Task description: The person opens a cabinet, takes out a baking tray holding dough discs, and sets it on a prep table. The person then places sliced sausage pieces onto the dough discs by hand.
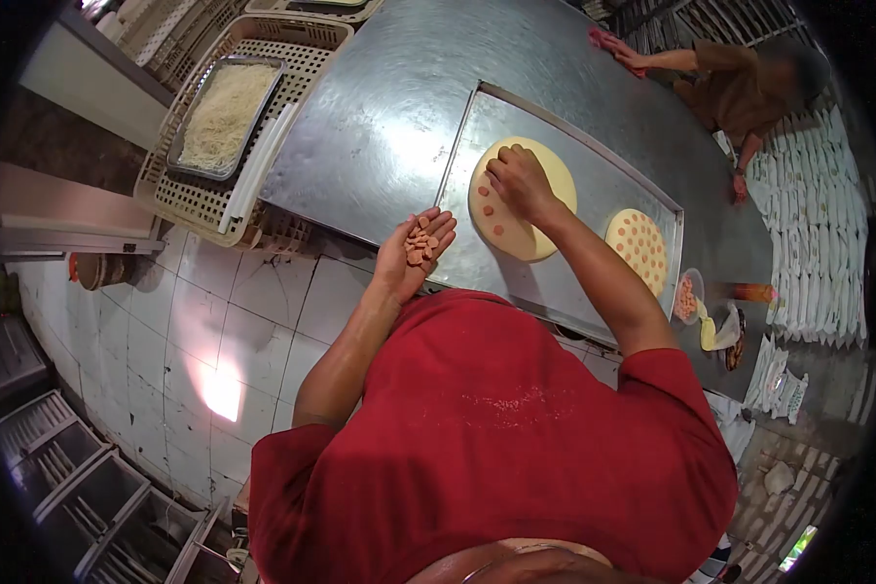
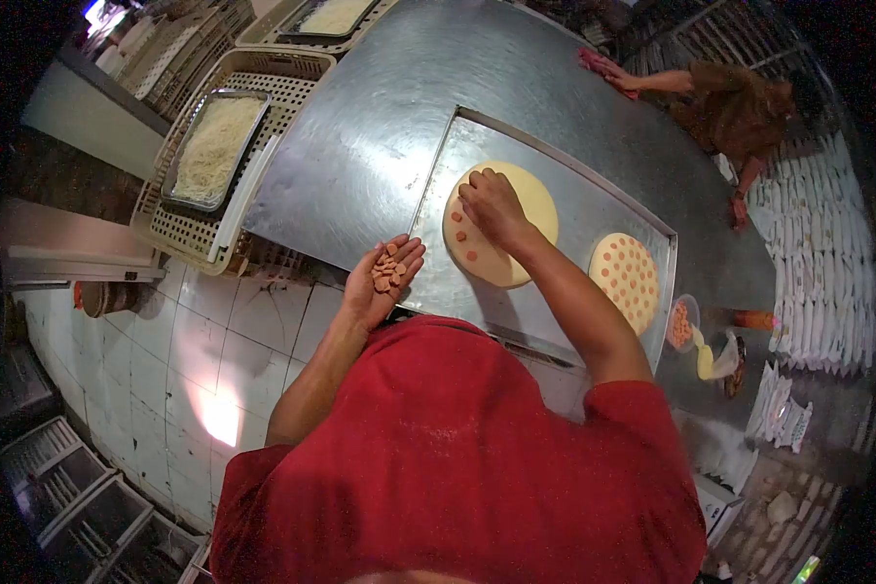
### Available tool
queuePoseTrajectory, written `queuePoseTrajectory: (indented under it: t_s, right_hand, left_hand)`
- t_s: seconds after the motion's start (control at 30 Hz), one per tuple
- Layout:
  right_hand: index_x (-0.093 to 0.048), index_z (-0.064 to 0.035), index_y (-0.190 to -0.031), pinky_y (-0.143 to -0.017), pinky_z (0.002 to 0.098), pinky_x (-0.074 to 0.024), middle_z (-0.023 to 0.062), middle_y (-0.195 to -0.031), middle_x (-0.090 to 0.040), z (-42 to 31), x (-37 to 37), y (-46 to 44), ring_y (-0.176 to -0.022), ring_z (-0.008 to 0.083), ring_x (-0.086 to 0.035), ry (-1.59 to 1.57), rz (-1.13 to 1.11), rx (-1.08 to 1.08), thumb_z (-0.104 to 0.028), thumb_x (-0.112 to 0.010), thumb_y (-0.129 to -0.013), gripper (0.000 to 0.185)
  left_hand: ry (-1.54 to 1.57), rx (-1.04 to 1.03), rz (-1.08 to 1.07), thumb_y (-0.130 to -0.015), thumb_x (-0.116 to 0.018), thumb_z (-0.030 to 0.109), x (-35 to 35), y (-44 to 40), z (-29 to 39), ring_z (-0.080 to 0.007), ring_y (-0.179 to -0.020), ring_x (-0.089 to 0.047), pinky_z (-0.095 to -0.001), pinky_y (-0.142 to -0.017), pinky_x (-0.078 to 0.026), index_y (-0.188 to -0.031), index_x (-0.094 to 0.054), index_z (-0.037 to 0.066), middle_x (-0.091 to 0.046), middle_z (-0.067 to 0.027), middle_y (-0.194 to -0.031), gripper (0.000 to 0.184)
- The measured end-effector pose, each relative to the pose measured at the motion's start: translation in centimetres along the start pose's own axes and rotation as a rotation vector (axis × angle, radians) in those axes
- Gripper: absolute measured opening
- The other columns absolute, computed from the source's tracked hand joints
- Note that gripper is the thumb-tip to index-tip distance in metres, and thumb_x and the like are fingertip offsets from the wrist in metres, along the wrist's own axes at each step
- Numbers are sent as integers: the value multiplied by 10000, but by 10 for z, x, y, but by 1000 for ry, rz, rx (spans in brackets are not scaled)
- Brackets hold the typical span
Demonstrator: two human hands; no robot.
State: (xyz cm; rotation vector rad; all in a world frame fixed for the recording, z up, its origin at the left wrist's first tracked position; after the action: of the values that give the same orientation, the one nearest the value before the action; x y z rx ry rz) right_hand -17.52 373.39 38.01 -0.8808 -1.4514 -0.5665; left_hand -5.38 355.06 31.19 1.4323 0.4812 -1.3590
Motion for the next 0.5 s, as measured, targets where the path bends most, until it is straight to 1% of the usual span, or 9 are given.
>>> queuePoseTrajectory:
  t_s: [0.03, 0.07, 0.17, 0.2, 0.27, 0.3, 0.37, 0.43, 0.5]
  right_hand:
    - [-717, -78, -887, -795, 408, -480, 94, -879, -621, -4, -1, 1, -887, 302, -586, 66, -46, 52, -163, -708, -815, 112]
    - [-717, -78, -887, -795, 408, -480, 94, -879, -621, -6, 0, 2, -887, 302, -586, 64, -49, 57, -163, -708, -815, 112]
    - [-729, -85, -912, -789, 417, -474, 86, -878, -616, -14, 20, 7, -883, 293, -581, -175, 59, -52, -166, -719, -794, 144]
    - [-729, -85, -912, -789, 417, -474, 86, -878, -616, -24, 25, 7, -883, 293, -581, -179, 54, -48, -166, -719, -794, 144]
    - [-734, -90, -925, -782, 423, -471, 83, -874, -613, -62, 30, 3, -881, 289, -579, -429, -6, 22, -169, -721, -794, 154]
    - [-737, -92, -932, -779, 426, -470, 81, -872, -611, -77, 29, 4, -880, 288, -578, -554, -34, 51, -171, -721, -793, 160]
    - [-736, -90, -934, -777, 426, -469, 82, -871, -611, -95, 26, 4, -875, 292, -577, -533, -39, 66, -170, -722, -794, 162]
    - [-734, -86, -938, -773, 427, -468, 83, -869, -609, -105, 25, 2, -864, 300, -575, -482, -54, 118, -169, -723, -795, 166]
    - [-733, -82, -934, -774, 426, -467, 85, -875, -613, -100, 21, 4, -863, 303, -575, -481, -56, 113, -167, -723, -796, 163]
  left_hand:
    - [-1, -5, 0, -1075, -317, 243, 0, 1, 1, -340, -1335, -476, -416, -1129, -430, -1361, -428, -92, -475, -247, -1420, 455]
    - [-1, -11, -1, -1075, -319, 245, -1, 2, 2, -338, -1332, -480, -416, -1126, -433, -1358, -432, -91, -482, -245, -1414, 453]
    - [4, -2, -12, -1075, -324, 251, 1, 1, 1, -335, -1326, -487, -413, -1117, -440, -1355, -438, -86, -495, -241, -1403, 453]
    - [3, 14, -27, -1075, -326, 255, 2, 0, 0, -333, -1323, -491, -412, -1112, -444, -1355, -440, -84, -502, -239, -1398, 454]
    - [0, 33, -37, -1076, -328, 259, 5, -2, -3, -332, -1320, -494, -410, -1107, -448, -1355, -442, -81, -508, -236, -1393, 455]
    - [-26, 30, 5, -1077, -329, 264, 9, -4, -5, -335, -1308, -505, -416, -1101, -453, -1341, -453, -79, -518, -237, -1381, 450]
    - [-82, 26, 80, -1079, -331, 274, 14, -9, -9, -341, -1286, -527, -427, -1088, -462, -1314, -474, -73, -537, -238, -1358, 443]
    - [-74, 42, 58, -1078, -333, 284, 15, -11, -11, -339, -1298, -514, -424, -1100, -448, -1331, -461, -75, -523, -240, -1375, 458]
    - [-46, 60, 15, -1078, -338, 303, 13, -11, -12, -334, -1322, -489, -418, -1125, -420, -1367, -436, -79, -495, -245, -1409, 489]
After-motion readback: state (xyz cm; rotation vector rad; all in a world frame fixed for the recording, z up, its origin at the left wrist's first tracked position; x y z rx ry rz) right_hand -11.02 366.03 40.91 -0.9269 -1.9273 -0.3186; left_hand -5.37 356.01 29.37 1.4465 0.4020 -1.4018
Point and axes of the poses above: each hand's wrist, its own y-axis away from the middle knuckle, its own x-axis out of the back of the hand, z = x × y, the point moved 6 cm from there along -y, towards the middle knuckle
